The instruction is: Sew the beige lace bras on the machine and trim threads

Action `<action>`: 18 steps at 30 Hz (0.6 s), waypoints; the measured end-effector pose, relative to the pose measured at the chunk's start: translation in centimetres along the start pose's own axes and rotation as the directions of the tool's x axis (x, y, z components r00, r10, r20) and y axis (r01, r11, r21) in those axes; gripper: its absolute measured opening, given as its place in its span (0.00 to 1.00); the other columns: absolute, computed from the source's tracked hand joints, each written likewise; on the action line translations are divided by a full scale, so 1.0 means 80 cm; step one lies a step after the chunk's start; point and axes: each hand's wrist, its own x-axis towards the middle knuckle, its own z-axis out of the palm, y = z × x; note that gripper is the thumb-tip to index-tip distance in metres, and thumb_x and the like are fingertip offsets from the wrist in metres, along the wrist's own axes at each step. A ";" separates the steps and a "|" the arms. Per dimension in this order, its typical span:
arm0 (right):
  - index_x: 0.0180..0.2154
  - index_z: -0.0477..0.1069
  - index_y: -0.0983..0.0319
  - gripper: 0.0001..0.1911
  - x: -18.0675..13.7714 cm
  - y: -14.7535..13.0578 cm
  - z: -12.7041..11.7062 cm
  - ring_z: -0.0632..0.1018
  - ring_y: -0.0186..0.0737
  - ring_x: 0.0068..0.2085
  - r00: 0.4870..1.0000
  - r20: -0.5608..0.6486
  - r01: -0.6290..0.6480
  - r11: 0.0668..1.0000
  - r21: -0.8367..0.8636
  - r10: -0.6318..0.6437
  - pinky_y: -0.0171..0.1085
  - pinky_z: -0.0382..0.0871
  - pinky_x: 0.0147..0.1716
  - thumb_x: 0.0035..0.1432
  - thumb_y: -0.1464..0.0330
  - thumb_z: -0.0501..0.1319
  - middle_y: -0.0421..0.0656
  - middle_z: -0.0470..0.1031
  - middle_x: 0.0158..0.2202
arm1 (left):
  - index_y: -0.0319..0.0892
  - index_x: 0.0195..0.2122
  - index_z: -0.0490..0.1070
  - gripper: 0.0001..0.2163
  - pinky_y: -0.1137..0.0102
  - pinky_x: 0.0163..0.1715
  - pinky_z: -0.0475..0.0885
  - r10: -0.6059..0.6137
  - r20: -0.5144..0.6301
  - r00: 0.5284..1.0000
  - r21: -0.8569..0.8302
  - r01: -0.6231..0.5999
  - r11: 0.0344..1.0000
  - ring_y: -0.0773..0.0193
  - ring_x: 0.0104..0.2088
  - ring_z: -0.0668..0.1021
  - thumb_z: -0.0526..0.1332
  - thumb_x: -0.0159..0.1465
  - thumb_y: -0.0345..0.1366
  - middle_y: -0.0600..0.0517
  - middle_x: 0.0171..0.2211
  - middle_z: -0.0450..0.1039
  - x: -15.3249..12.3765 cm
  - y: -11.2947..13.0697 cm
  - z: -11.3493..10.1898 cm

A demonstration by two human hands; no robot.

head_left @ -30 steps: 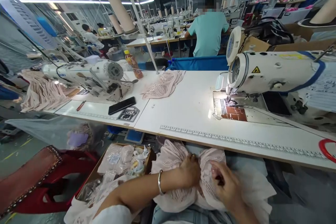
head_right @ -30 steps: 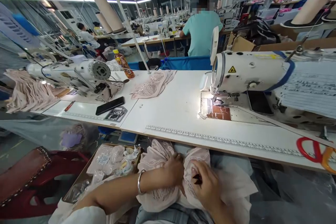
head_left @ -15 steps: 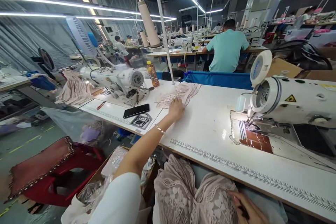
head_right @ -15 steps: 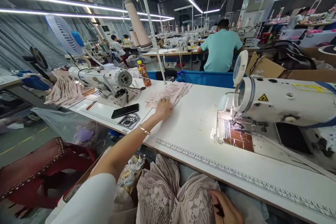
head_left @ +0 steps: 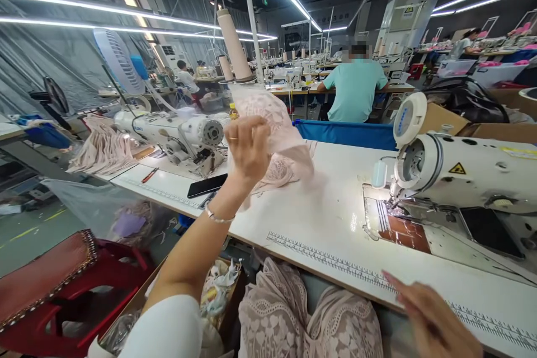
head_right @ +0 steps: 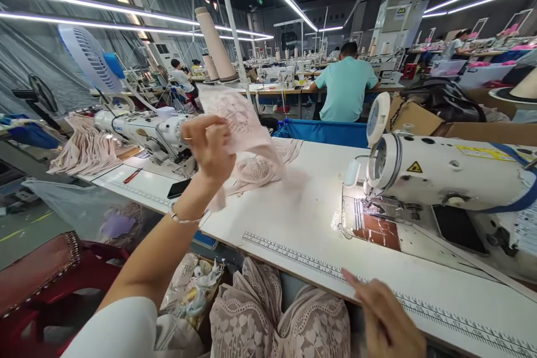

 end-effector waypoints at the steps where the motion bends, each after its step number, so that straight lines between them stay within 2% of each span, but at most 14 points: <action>1: 0.52 0.78 0.46 0.18 0.026 -0.009 -0.008 0.80 0.39 0.37 0.999 0.016 -0.041 0.995 0.094 0.040 0.33 0.76 0.38 0.64 0.69 0.60 0.41 0.78 0.43 | 0.45 0.44 0.71 0.06 0.60 0.51 0.68 0.104 -0.095 0.990 -0.077 -0.111 0.991 0.58 0.48 0.74 0.54 0.71 0.32 0.47 0.46 0.74 0.005 0.015 -0.020; 2: 0.46 0.81 0.47 0.13 0.051 -0.018 -0.014 0.80 0.40 0.41 0.997 -0.012 -0.072 0.978 0.196 0.075 0.33 0.75 0.40 0.65 0.68 0.60 0.42 0.77 0.47 | 0.46 0.48 0.71 0.08 0.61 0.52 0.69 0.179 -0.121 0.976 -0.162 -0.197 0.967 0.59 0.49 0.74 0.55 0.71 0.33 0.48 0.47 0.73 0.009 0.032 -0.038; 3: 0.39 0.82 0.49 0.11 0.073 -0.027 -0.018 0.79 0.43 0.47 0.996 0.034 -0.092 0.940 0.329 0.086 0.36 0.75 0.44 0.66 0.66 0.60 0.43 0.75 0.52 | 0.45 0.50 0.71 0.09 0.63 0.51 0.70 0.251 -0.109 0.962 -0.254 -0.271 0.929 0.60 0.49 0.75 0.57 0.71 0.33 0.48 0.48 0.73 0.013 0.050 -0.053; 4: 0.34 0.82 0.50 0.13 0.093 -0.036 -0.020 0.77 0.45 0.51 0.986 0.145 -0.141 0.878 0.457 0.083 0.38 0.74 0.48 0.67 0.65 0.60 0.43 0.75 0.53 | 0.43 0.52 0.71 0.10 0.65 0.51 0.71 0.321 -0.082 0.944 -0.343 -0.329 0.880 0.61 0.49 0.75 0.58 0.71 0.33 0.48 0.49 0.73 0.014 0.068 -0.064; 5: 0.30 0.82 0.51 0.15 0.109 -0.043 -0.019 0.78 0.45 0.50 0.963 0.268 -0.165 0.805 0.570 0.008 0.39 0.74 0.48 0.67 0.64 0.60 0.44 0.77 0.51 | 0.42 0.52 0.71 0.11 0.66 0.50 0.72 0.383 -0.073 0.921 -0.421 -0.377 0.825 0.62 0.48 0.76 0.59 0.70 0.32 0.47 0.48 0.73 0.014 0.084 -0.070; 7: 0.28 0.82 0.54 0.17 0.130 -0.053 -0.014 0.80 0.43 0.43 0.823 0.538 -0.304 0.659 0.688 -0.181 0.38 0.74 0.44 0.68 0.62 0.60 0.45 0.80 0.40 | 0.41 0.51 0.71 0.11 0.69 0.46 0.74 0.460 -0.112 0.881 -0.488 -0.452 0.746 0.63 0.46 0.77 0.62 0.68 0.30 0.48 0.46 0.74 0.007 0.103 -0.062; 9: 0.29 0.81 0.57 0.19 0.137 -0.057 -0.006 0.79 0.40 0.34 0.688 0.683 -0.422 0.631 0.652 -0.245 0.37 0.72 0.37 0.69 0.60 0.58 0.43 0.79 0.30 | 0.46 0.52 0.71 0.13 0.69 0.44 0.74 0.460 -0.114 0.881 -0.448 -0.459 0.767 0.63 0.44 0.77 0.63 0.67 0.29 0.50 0.44 0.75 -0.006 0.103 -0.035; 10: 0.29 0.80 0.58 0.20 0.137 -0.057 -0.003 0.78 0.39 0.32 0.665 0.720 -0.448 0.666 0.597 -0.198 0.37 0.71 0.36 0.70 0.60 0.56 0.43 0.78 0.28 | 0.48 0.53 0.70 0.14 0.67 0.45 0.74 0.428 -0.037 0.903 -0.409 -0.404 0.818 0.62 0.44 0.78 0.62 0.68 0.29 0.50 0.45 0.76 -0.014 0.096 -0.018; 11: 0.30 0.78 0.59 0.20 0.135 -0.055 -0.001 0.77 0.39 0.32 0.667 0.736 -0.453 0.720 0.526 -0.117 0.37 0.70 0.36 0.70 0.60 0.55 0.42 0.77 0.28 | 0.49 0.56 0.69 0.16 0.64 0.47 0.73 0.355 0.127 0.926 -0.364 -0.290 0.885 0.60 0.46 0.78 0.61 0.68 0.28 0.48 0.47 0.76 -0.023 0.088 -0.002; 12: 0.30 0.77 0.59 0.19 0.132 -0.052 0.001 0.77 0.40 0.33 0.671 0.741 -0.450 0.782 0.432 -0.023 0.37 0.70 0.38 0.69 0.60 0.54 0.42 0.77 0.29 | 0.47 0.60 0.67 0.20 0.59 0.51 0.71 0.232 0.344 0.910 -0.297 -0.129 0.946 0.55 0.51 0.76 0.59 0.68 0.26 0.44 0.52 0.74 -0.031 0.078 0.011; 13: 0.31 0.76 0.59 0.17 0.128 -0.048 0.003 0.77 0.41 0.35 0.669 0.741 -0.441 0.835 0.328 0.062 0.38 0.69 0.40 0.68 0.62 0.54 0.43 0.77 0.31 | 0.43 0.63 0.63 0.24 0.53 0.55 0.68 0.088 0.556 0.827 -0.210 0.037 0.977 0.50 0.56 0.73 0.58 0.67 0.25 0.38 0.57 0.70 -0.039 0.070 0.020; 15: 0.34 0.75 0.59 0.13 0.119 -0.035 0.006 0.77 0.45 0.40 0.634 0.744 -0.436 0.892 0.119 0.211 0.41 0.69 0.44 0.65 0.64 0.53 0.44 0.78 0.36 | 0.33 0.65 0.60 0.26 0.46 0.57 0.64 -0.105 0.833 0.543 -0.053 0.268 0.962 0.42 0.60 0.69 0.58 0.65 0.23 0.29 0.61 0.64 -0.055 0.061 0.018; 16: 0.34 0.74 0.59 0.13 0.114 -0.027 0.008 0.77 0.47 0.42 0.618 0.741 -0.436 0.899 0.043 0.264 0.42 0.69 0.45 0.63 0.65 0.52 0.45 0.78 0.38 | 0.30 0.63 0.64 0.24 0.47 0.56 0.66 -0.112 0.903 0.416 -0.032 0.324 0.946 0.41 0.58 0.71 0.58 0.64 0.23 0.28 0.59 0.66 -0.063 0.062 0.007; 18: 0.34 0.73 0.58 0.14 0.107 -0.012 0.012 0.77 0.48 0.43 0.606 0.724 -0.453 0.891 -0.026 0.329 0.44 0.69 0.45 0.64 0.64 0.50 0.46 0.78 0.39 | 0.34 0.47 0.76 0.11 0.59 0.45 0.74 0.040 0.965 0.260 -0.137 0.367 0.920 0.50 0.43 0.80 0.60 0.66 0.28 0.38 0.44 0.78 -0.084 0.073 -0.033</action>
